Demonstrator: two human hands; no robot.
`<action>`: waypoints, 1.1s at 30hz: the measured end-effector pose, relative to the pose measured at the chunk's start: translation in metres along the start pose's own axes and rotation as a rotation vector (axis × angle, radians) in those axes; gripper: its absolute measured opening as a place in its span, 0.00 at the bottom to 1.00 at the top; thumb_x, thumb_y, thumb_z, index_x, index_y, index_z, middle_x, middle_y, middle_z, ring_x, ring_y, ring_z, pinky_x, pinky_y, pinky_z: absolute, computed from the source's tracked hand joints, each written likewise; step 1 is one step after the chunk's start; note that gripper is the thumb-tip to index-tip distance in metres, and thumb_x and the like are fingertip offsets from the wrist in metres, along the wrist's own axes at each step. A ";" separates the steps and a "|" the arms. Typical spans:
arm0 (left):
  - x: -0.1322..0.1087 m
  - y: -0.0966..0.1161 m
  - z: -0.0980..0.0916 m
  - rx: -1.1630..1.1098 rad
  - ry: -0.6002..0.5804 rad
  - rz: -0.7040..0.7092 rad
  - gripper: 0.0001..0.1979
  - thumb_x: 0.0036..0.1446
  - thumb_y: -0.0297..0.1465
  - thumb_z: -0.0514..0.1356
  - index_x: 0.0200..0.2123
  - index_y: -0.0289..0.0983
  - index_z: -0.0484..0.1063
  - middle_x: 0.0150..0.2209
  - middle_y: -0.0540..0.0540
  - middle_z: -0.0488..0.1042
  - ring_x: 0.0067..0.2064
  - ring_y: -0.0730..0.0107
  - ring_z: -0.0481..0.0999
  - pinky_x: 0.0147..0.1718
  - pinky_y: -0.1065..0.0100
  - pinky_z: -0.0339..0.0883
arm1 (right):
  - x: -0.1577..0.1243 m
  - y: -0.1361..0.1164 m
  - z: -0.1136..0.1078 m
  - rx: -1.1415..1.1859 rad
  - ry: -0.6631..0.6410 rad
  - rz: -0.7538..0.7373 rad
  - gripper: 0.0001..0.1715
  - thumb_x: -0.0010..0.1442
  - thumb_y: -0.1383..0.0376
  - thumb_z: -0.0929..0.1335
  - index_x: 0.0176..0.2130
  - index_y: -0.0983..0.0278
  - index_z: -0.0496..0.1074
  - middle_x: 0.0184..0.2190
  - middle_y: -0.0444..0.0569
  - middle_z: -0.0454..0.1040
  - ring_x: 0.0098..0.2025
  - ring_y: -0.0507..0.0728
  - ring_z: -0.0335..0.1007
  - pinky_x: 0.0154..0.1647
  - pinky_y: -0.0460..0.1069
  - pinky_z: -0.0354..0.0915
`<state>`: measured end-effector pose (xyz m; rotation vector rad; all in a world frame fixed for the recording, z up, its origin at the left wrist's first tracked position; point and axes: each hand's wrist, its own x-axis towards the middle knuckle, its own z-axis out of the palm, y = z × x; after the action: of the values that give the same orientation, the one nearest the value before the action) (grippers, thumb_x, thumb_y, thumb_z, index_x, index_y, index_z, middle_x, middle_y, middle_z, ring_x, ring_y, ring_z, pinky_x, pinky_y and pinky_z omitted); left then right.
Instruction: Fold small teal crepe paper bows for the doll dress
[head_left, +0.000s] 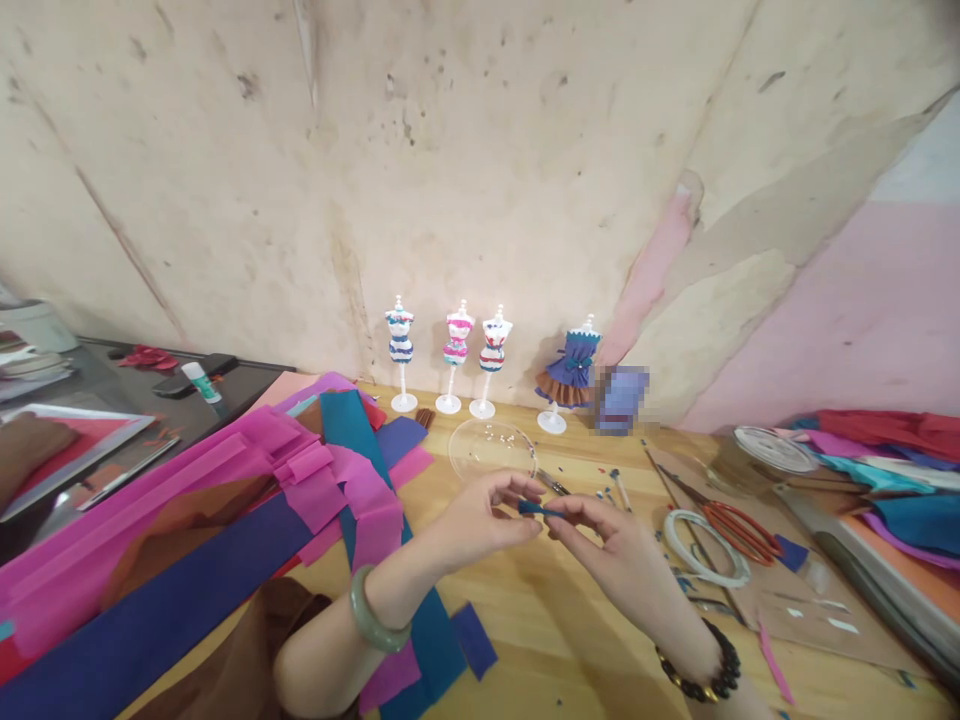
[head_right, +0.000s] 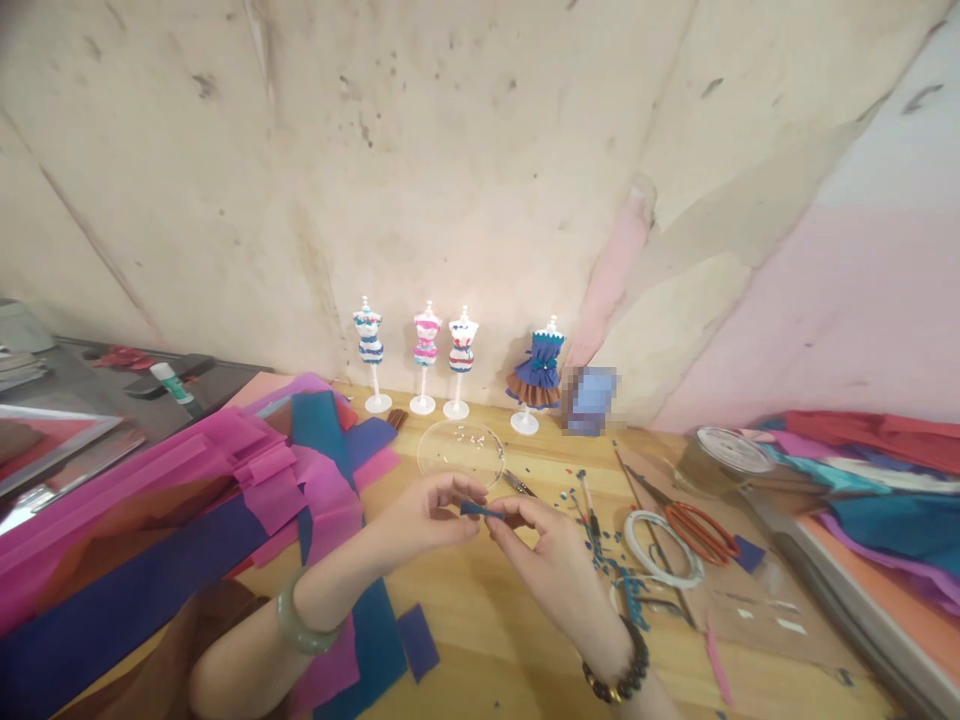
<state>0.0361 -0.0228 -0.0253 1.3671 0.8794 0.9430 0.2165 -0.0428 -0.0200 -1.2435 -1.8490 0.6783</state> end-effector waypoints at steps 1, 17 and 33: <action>0.000 0.000 0.001 0.066 0.012 0.043 0.12 0.45 0.28 0.66 0.37 0.37 0.76 0.39 0.44 0.76 0.40 0.67 0.73 0.35 0.70 0.64 | 0.000 0.000 0.000 0.009 -0.003 0.010 0.10 0.56 0.59 0.67 0.33 0.61 0.76 0.28 0.47 0.80 0.31 0.57 0.77 0.38 0.50 0.73; 0.001 -0.007 0.007 0.066 0.086 0.027 0.04 0.46 0.28 0.65 0.28 0.34 0.77 0.25 0.48 0.75 0.27 0.73 0.69 0.29 0.71 0.60 | -0.002 0.001 0.010 0.142 0.071 0.034 0.09 0.53 0.61 0.68 0.32 0.63 0.76 0.28 0.50 0.80 0.30 0.57 0.77 0.34 0.50 0.74; 0.003 -0.011 0.006 0.078 0.065 0.029 0.02 0.45 0.26 0.61 0.26 0.34 0.72 0.23 0.50 0.71 0.26 0.75 0.66 0.27 0.72 0.58 | -0.003 -0.003 0.008 0.156 -0.021 0.087 0.11 0.55 0.59 0.67 0.31 0.64 0.73 0.26 0.48 0.76 0.30 0.56 0.73 0.34 0.50 0.69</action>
<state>0.0434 -0.0225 -0.0363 1.4257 0.9555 0.9891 0.2088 -0.0465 -0.0224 -1.2235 -1.7318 0.8690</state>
